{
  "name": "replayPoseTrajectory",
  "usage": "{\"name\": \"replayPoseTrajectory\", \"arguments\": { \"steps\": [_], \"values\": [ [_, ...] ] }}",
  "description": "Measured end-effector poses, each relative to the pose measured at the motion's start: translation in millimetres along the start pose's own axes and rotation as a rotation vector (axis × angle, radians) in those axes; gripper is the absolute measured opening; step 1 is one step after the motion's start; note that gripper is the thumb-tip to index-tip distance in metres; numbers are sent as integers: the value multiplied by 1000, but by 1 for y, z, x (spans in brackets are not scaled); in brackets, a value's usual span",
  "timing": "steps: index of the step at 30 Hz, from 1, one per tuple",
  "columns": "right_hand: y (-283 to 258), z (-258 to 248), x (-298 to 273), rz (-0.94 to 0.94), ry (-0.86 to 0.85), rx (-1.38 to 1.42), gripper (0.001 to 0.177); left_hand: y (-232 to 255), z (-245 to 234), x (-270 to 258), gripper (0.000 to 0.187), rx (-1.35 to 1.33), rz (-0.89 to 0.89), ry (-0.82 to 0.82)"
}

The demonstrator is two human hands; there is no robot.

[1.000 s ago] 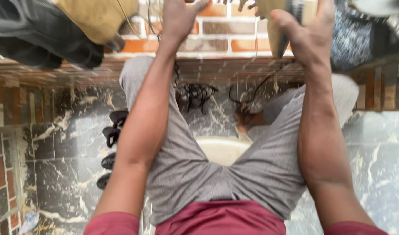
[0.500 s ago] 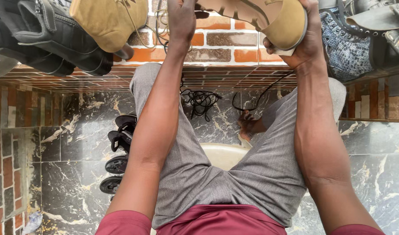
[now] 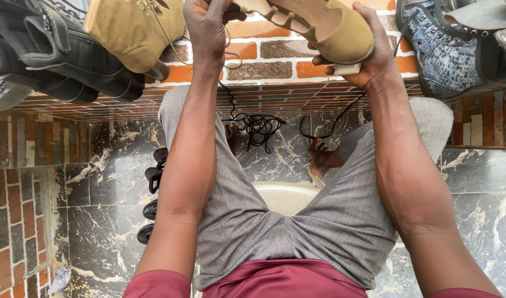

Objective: The person cleans a boot by hand using a brush and a sponge.

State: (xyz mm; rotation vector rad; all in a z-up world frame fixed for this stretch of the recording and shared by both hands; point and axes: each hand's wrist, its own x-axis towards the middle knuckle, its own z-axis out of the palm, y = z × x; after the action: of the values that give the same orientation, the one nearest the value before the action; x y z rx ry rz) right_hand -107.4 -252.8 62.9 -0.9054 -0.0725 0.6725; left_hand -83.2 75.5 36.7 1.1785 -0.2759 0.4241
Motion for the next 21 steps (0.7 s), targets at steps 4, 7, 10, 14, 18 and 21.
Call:
{"name": "replayPoseTrajectory", "arguments": {
  "steps": [4, 7, 10, 14, 18, 21],
  "values": [
    [12, 7, 0, -8, 120, -209, 70, -13, -2, 3, 20, 41, 16, 51],
    [15, 8, 2, -31, 241, -297, 67, -20, -2, 5, 18, 69, 68, 69],
    [17, 5, 4, 26, 603, -678, 63, -22, 1, 5, 25, 183, 22, 47],
    [14, -3, 4, -34, 682, -1058, 59, -41, 28, 0, 21, 445, -26, -33],
    [5, 6, -12, -680, 696, -1176, 59, -55, 47, -3, 26, 538, 131, -87],
    [-3, 33, -38, -577, 655, -918, 66, -64, 55, -3, 24, 526, 136, -89]
  ]
}}
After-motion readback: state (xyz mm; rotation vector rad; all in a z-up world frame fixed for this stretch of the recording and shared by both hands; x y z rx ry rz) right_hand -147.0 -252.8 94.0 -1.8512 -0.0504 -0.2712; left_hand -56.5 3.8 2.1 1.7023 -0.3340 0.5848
